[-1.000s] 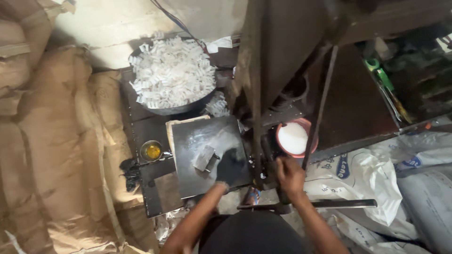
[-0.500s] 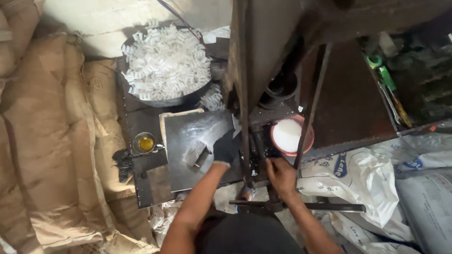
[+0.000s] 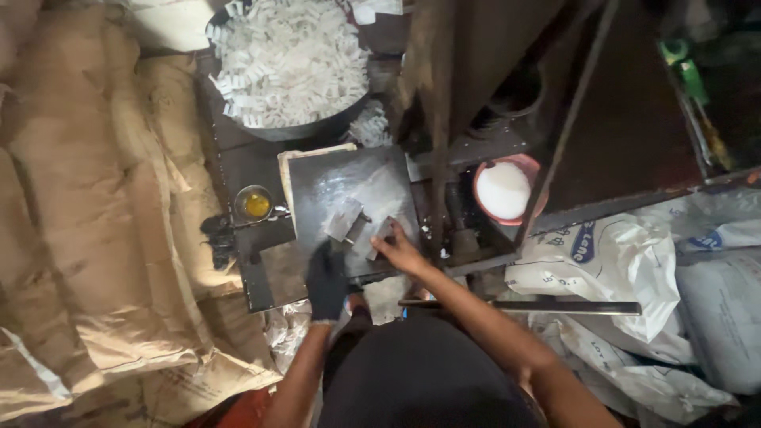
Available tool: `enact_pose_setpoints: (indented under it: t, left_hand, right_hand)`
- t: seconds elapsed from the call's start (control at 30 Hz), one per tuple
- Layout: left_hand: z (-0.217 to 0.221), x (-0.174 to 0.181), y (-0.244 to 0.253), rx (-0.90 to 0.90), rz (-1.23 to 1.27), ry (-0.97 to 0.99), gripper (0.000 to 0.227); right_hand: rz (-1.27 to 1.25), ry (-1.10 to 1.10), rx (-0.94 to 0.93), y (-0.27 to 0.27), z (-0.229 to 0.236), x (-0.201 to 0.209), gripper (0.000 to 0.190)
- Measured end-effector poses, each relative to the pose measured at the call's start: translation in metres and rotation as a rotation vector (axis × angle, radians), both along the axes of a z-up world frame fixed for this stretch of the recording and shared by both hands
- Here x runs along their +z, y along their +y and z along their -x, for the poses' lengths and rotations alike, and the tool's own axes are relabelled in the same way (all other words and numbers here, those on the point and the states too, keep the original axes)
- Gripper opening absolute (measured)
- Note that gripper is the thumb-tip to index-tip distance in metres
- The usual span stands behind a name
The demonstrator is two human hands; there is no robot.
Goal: The person operates a manual press machine by placing small white rectangular items into a mold, then pulling a lever to activate the press. The person repeats this process multiple times, handling the items and the lever with gloved hands.
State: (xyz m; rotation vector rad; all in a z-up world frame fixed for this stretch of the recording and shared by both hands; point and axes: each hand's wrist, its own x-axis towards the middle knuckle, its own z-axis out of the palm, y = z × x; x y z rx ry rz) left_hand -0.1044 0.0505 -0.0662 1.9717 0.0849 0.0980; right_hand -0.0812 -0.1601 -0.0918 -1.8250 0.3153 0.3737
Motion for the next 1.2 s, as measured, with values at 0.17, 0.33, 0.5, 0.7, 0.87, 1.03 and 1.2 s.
enact_pose_setpoints:
  t: [0.17,0.33,0.5,0.7,0.87,1.03,1.2]
  left_hand:
    - [-0.074,0.019,0.024,-0.285,-0.023,0.252,0.063]
    - [-0.093,0.038,0.013,-0.439,-0.264,0.327,0.088]
    - [-0.086,0.052,-0.020,-0.214,-0.461,0.345,0.080]
    - [-0.123,0.044,-0.050,-0.353,-0.400,0.235,0.085]
    - [-0.164,0.021,-0.104,-0.472,-0.341,0.123,0.086]
    - [-0.181,0.011,-0.152,-0.405,-0.235,0.139,0.072]
    - [-0.169,-0.012,-0.152,-0.273,0.221,0.212,0.080]
  right_hand:
    - [-0.444,0.235,-0.272,0.031,-0.016,-0.017,0.092]
    - [-0.471,0.266,-0.335,0.042,-0.029,-0.003,0.085]
    - [-0.184,-0.032,-0.169,0.007,0.025,0.035,0.040]
    - [0.275,-0.434,-0.549,-0.073,0.083,0.092,0.022]
    - [0.763,-0.540,-0.457,-0.124,0.057,0.092,0.017]
    - [0.918,-0.477,-0.459,-0.131,0.055,0.081,0.017]
    - [0.948,-0.398,-0.505,-0.127,0.053,0.079,0.018]
